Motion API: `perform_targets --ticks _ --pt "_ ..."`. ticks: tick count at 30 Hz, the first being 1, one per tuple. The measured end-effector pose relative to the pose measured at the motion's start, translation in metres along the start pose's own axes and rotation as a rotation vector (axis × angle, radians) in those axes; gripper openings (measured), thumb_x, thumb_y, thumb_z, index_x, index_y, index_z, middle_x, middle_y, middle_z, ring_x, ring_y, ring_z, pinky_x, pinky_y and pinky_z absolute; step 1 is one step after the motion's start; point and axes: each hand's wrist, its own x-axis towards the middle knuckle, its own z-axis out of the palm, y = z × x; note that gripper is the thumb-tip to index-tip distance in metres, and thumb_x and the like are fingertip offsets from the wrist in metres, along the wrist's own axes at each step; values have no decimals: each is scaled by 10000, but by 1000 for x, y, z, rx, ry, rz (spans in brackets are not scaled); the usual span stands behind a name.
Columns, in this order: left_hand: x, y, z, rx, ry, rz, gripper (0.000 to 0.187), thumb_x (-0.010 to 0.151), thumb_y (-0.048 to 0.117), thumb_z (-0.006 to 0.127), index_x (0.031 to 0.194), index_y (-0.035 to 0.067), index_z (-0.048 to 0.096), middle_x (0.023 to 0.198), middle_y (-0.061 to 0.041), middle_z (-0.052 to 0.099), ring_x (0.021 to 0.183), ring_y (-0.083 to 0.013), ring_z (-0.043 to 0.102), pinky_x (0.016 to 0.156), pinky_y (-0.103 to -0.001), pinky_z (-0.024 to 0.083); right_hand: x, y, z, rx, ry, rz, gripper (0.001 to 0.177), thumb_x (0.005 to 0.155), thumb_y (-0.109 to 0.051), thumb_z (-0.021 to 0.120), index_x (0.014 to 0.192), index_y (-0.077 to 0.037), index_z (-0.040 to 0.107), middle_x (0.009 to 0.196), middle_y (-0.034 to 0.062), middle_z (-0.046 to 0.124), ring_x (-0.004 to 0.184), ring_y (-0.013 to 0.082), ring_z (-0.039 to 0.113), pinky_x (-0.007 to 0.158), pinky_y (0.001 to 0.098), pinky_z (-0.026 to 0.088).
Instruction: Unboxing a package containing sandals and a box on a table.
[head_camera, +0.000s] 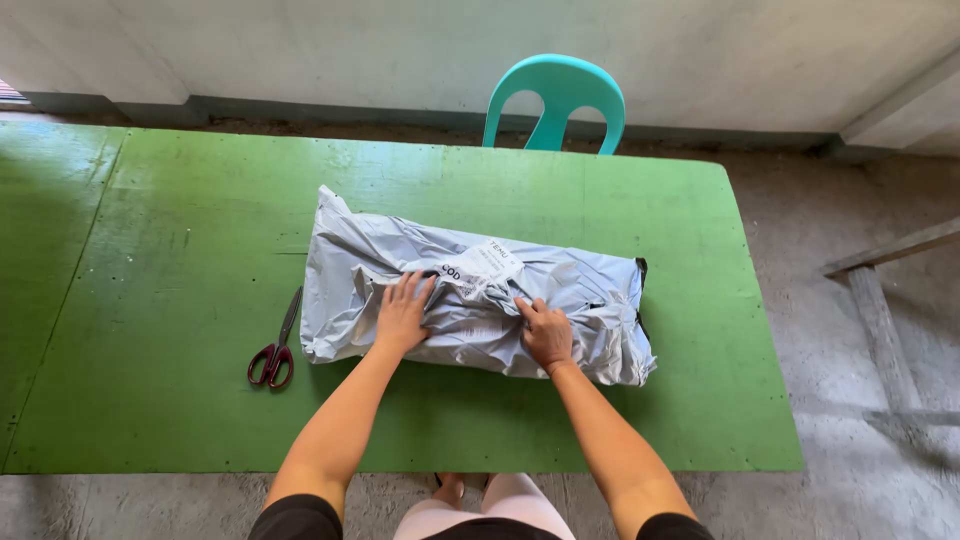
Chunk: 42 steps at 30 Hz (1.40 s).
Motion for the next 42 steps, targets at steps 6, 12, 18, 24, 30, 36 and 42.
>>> perform_targets --ticks 6,12,18,24,30,36,42 --pt "22 7 2 -105 -144 9 1169 556 170 907 1574 182 332 1460 -36 465 1425 -239 374 1180 -559 182 10 -1 -26 69 79 -122 315 831 -51 663 1095 -205 740 823 7 597 713 244 582 679 366 440" --pt "29 9 23 -205 166 187 344 621 93 806 945 123 696 934 -21 689 1017 -314 573 1006 -477 391 -3 7 -55 22 163 -186 327 796 -31 661 1069 -193 740 765 -7 555 735 202 601 666 359 416" --pt "20 38 6 -178 347 331 210 636 10 700 767 140 602 792 19 612 935 -256 599 1000 -390 423 -10 22 -77 -44 189 -176 358 790 -33 682 1093 -210 752 712 -20 524 687 176 567 632 359 375" --pt "5 55 -1 -187 471 413 170 771 21 650 799 165 566 790 2 544 827 -200 589 947 -368 429 -23 25 -81 -59 251 -194 394 797 -44 697 1150 -215 741 710 -33 504 681 171 545 643 352 372" --pt "-7 54 22 -166 428 351 183 759 12 656 802 160 559 800 -7 548 858 -202 607 972 -362 437 -25 31 -69 -47 182 -178 423 760 -65 710 1154 -214 737 739 -28 527 726 184 571 681 361 380" --pt "0 52 18 -308 315 18 544 686 96 804 1195 169 629 1258 -14 632 1278 -232 562 1152 -415 358 -2 41 -53 24 109 -62 367 812 -105 724 1153 -242 728 939 -10 587 953 189 591 887 379 380" --pt "-8 51 3 -171 201 -349 1295 615 564 895 1590 52 213 1595 -131 300 1515 -299 209 1242 -499 136 13 19 -65 -85 -51 -24 814 724 -182 710 1503 -235 481 1491 88 472 1412 259 411 1139 477 219"
